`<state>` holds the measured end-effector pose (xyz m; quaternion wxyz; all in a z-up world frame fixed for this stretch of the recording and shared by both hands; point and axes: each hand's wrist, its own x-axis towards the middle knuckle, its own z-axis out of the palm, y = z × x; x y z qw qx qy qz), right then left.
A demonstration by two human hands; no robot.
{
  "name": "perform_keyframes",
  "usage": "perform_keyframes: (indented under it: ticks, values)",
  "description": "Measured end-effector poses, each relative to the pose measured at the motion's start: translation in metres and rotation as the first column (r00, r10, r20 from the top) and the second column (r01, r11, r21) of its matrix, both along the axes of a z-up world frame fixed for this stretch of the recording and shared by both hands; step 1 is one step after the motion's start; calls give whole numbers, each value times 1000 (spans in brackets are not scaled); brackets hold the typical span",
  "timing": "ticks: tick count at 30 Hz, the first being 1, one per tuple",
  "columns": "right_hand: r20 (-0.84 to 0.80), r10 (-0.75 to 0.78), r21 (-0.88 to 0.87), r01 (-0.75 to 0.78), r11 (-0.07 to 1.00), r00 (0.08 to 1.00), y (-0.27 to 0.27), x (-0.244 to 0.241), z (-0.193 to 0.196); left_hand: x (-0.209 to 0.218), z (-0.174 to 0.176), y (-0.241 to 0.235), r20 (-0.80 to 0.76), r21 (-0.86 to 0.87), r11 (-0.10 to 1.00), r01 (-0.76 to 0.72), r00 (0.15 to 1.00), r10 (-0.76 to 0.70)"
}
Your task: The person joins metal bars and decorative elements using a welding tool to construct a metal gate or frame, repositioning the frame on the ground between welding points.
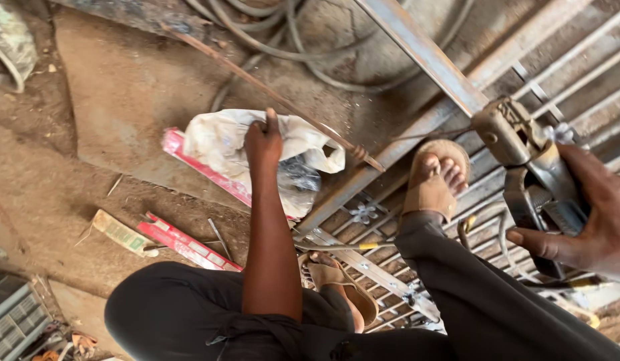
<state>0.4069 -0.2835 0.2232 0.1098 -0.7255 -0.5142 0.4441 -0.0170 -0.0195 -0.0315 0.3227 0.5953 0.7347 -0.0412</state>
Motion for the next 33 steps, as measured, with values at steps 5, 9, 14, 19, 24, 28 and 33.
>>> perform_keyframes:
  ticks: [5, 9, 14, 19, 24, 28, 33]
  values:
    - [68, -157, -283, 170, 944, 985, -57, -34, -8, 35, 7, 10, 151, 25, 962, -270, 953, 264]
    - [124, -196, -368, 229, 901, 973, -63, -63, -16, 46, 16, 20, 211, -149, 891, -428, 867, 451]
    - [-11, -293, -117, 290, 950, 956, -61, -71, -13, 44, 21, 27, 214, -195, 890, -413, 867, 450]
    - [27, -181, -43, 182, 982, 983, -58, -81, -21, 38, 21, 27, 162, -235, 879, -415, 875, 456]
    - [1, -244, -154, 241, 958, 970, -63, -80, -22, 39, 19, 25, 212, -248, 861, -445, 842, 496]
    - [-67, -305, -109, 297, 948, 950, -64, -80, -24, 41, 16, 28, 257, -307, 858, -412, 832, 491]
    - [-90, -300, -92, 292, 952, 950, -61, -77, -26, 22, 10, 32, 298, -432, 755, -493, 712, 635]
